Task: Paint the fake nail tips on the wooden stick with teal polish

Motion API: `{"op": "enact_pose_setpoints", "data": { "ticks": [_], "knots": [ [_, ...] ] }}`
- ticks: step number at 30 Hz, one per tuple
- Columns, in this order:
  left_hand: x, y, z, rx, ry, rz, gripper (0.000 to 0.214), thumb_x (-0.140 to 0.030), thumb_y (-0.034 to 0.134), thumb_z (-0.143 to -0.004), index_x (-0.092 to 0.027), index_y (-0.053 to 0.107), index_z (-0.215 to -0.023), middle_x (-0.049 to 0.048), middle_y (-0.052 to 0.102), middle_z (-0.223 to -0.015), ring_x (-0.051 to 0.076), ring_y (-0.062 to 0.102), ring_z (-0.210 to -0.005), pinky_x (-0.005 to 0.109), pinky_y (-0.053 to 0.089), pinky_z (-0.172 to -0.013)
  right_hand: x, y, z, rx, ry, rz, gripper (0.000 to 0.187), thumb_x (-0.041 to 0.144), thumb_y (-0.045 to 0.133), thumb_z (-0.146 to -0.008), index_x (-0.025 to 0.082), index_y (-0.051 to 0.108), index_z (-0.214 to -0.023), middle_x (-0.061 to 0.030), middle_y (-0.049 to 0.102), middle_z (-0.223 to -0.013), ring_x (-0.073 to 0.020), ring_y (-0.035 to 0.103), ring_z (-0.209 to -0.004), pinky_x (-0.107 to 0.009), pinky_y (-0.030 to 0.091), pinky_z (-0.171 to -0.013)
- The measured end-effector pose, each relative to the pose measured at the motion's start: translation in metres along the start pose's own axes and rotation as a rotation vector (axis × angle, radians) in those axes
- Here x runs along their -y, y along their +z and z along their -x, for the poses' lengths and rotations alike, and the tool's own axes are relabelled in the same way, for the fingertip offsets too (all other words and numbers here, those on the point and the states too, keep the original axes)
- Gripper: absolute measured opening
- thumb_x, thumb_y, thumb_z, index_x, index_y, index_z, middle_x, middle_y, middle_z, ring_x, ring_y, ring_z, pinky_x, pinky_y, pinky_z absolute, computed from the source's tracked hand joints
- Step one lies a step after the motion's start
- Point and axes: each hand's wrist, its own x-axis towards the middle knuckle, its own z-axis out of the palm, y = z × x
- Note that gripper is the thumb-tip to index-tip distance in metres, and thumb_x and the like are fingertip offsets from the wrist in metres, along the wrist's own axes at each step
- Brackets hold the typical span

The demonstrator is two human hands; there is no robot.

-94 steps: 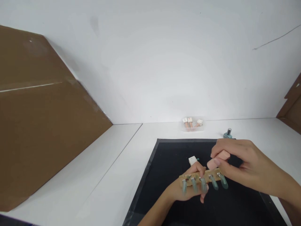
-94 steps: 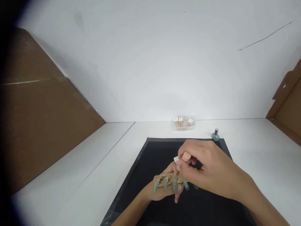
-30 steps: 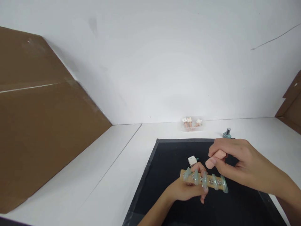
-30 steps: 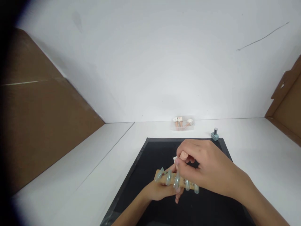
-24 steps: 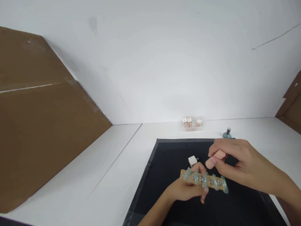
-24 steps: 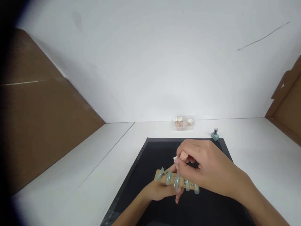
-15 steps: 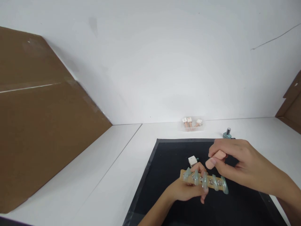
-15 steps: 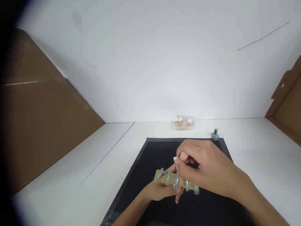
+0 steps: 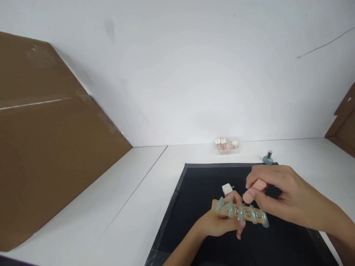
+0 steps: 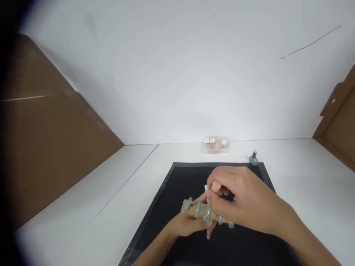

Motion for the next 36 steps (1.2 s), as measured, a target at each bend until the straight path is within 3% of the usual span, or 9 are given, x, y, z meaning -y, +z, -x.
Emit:
{"op": "enact_pose_setpoints", "data": {
  "ticks": [9, 18, 25, 31, 36],
  "knots": [
    [-0.0108, 0.0035, -0.004, -0.012, -0.034, -0.087, 0.045, -0.048, 0.069, -0.07, -0.019, 0.038, -0.082, -0.006, 0.055, -0.057, 0.007, 0.054, -0.051, 0.021, 0.043, -0.054, 0.0043, -0.0046, -0.0017, 0.204, 0.025, -0.106, 0.019, 0.009, 0.049, -0.081, 0.018, 0.048, -0.065, 0.0044, 0.054, -0.063, -0.0067, 0.049, -0.052, -0.018, 0.038, -0.048],
    [-0.0051, 0.0042, -0.0006, 0.017, -0.008, 0.016, 0.044, -0.042, 0.071, -0.071, -0.019, 0.036, -0.084, -0.0072, 0.055, -0.059, 0.005, 0.053, -0.047, 0.018, 0.044, -0.049, -0.0021, -0.0012, 0.0011, 0.067, 0.036, -0.008, 0.014, 0.009, 0.049, -0.08, 0.019, 0.054, -0.071, 0.0049, 0.054, -0.062, -0.0067, 0.045, -0.049, -0.018, 0.033, -0.044],
    [-0.0101, 0.0037, -0.0017, 0.009, -0.03, -0.039, 0.044, -0.045, 0.07, -0.071, -0.019, 0.036, -0.083, -0.0063, 0.055, -0.059, 0.006, 0.054, -0.049, 0.021, 0.045, -0.053, 0.0026, -0.0045, -0.0003, 0.19, 0.049, -0.088, 0.021, 0.011, 0.049, -0.081, 0.019, 0.044, -0.062, 0.0054, 0.052, -0.062, -0.0056, 0.048, -0.051, -0.016, 0.036, -0.046],
    [-0.0063, 0.0051, -0.001, 0.008, -0.033, 0.006, 0.046, -0.044, 0.072, -0.068, -0.019, 0.036, -0.083, -0.0076, 0.055, -0.058, 0.005, 0.052, -0.047, 0.019, 0.044, -0.049, 0.0, -0.0026, 0.0003, 0.103, 0.073, -0.023, 0.015, 0.011, 0.047, -0.081, 0.019, 0.052, -0.069, 0.0042, 0.055, -0.065, -0.0066, 0.044, -0.05, -0.018, 0.032, -0.043],
    [-0.0103, 0.005, -0.0014, -0.003, -0.027, -0.045, 0.044, -0.044, 0.071, -0.07, -0.019, 0.036, -0.082, -0.0066, 0.056, -0.058, 0.006, 0.054, -0.049, 0.021, 0.046, -0.053, 0.004, -0.004, -0.0009, 0.189, 0.047, -0.101, 0.019, 0.012, 0.049, -0.083, 0.018, 0.051, -0.065, 0.0048, 0.054, -0.063, -0.0057, 0.048, -0.052, -0.016, 0.036, -0.046]
  ]
}}
